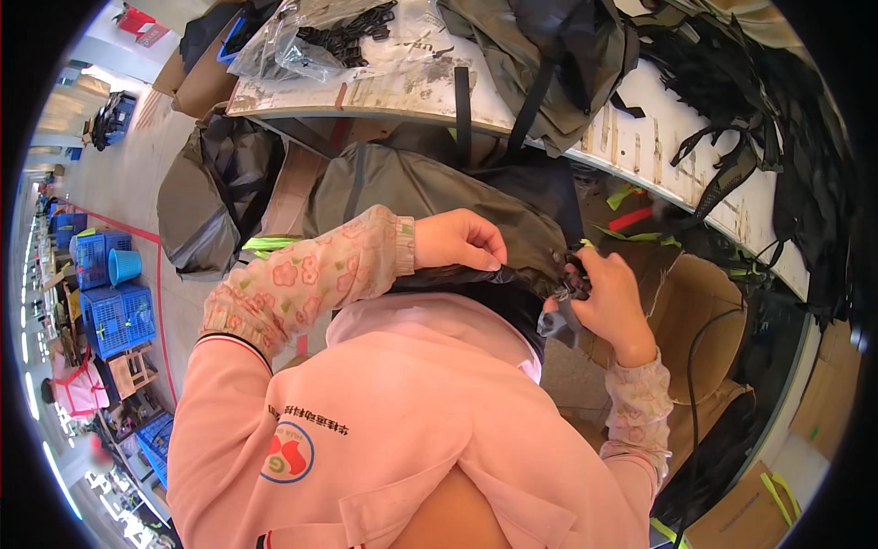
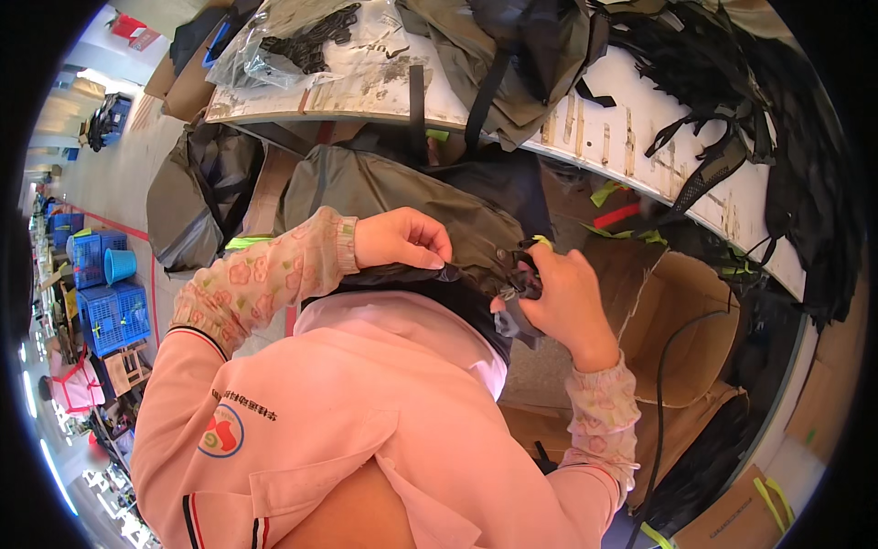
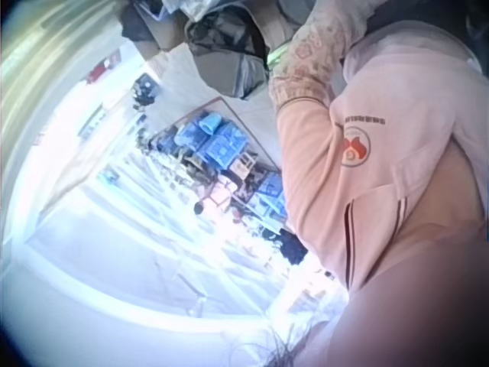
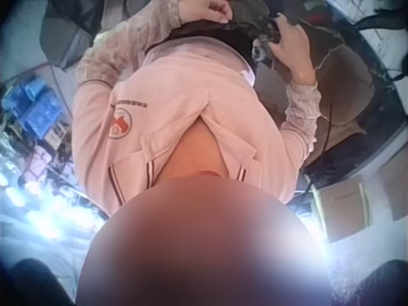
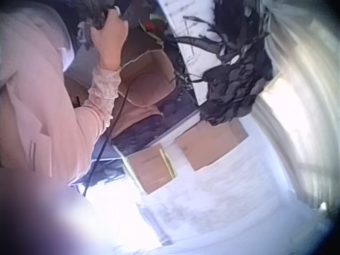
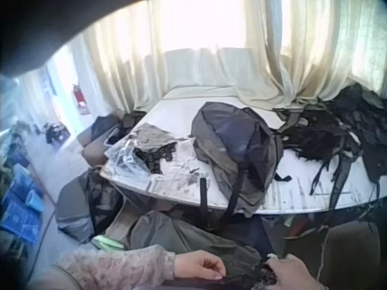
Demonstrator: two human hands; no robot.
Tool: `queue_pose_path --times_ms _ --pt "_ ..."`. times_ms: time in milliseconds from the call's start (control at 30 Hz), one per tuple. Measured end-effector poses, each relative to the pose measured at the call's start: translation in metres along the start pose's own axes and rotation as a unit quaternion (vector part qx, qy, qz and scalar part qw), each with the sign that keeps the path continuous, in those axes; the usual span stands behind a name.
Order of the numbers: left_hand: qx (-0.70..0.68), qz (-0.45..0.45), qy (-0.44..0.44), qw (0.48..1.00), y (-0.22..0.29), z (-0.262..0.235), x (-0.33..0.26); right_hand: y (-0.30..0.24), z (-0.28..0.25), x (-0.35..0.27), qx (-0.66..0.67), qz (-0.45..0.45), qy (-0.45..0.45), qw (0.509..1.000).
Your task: Cutting and assembling components for tactical or outdoor equipment bags/vests.
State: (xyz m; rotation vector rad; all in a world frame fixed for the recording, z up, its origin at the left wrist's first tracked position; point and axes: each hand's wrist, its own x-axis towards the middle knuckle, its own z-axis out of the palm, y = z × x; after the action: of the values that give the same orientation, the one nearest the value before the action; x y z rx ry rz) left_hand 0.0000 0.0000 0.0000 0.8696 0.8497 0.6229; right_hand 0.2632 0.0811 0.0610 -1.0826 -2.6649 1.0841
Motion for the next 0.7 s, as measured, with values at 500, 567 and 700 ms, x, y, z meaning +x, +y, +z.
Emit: queue_pose_path --times_ms 500,567,700 --pt "-0.099 -0.039 -0.001 0.994 0.002 0.001 0.004 -0.022 -0.041 0.0 -0.237 -0.139 -0.041 0.961" --pt "-0.108 -0.031 -0.004 0.994 0.001 0.001 0.004 -0.023 -0.041 -0.001 -0.239 -0.136 -0.042 0.961" --pt "-0.115 -0.04 -0.001 0.993 0.002 0.002 0.004 -0.021 -0.04 -0.003 -0.24 -0.135 -0.035 0.961"
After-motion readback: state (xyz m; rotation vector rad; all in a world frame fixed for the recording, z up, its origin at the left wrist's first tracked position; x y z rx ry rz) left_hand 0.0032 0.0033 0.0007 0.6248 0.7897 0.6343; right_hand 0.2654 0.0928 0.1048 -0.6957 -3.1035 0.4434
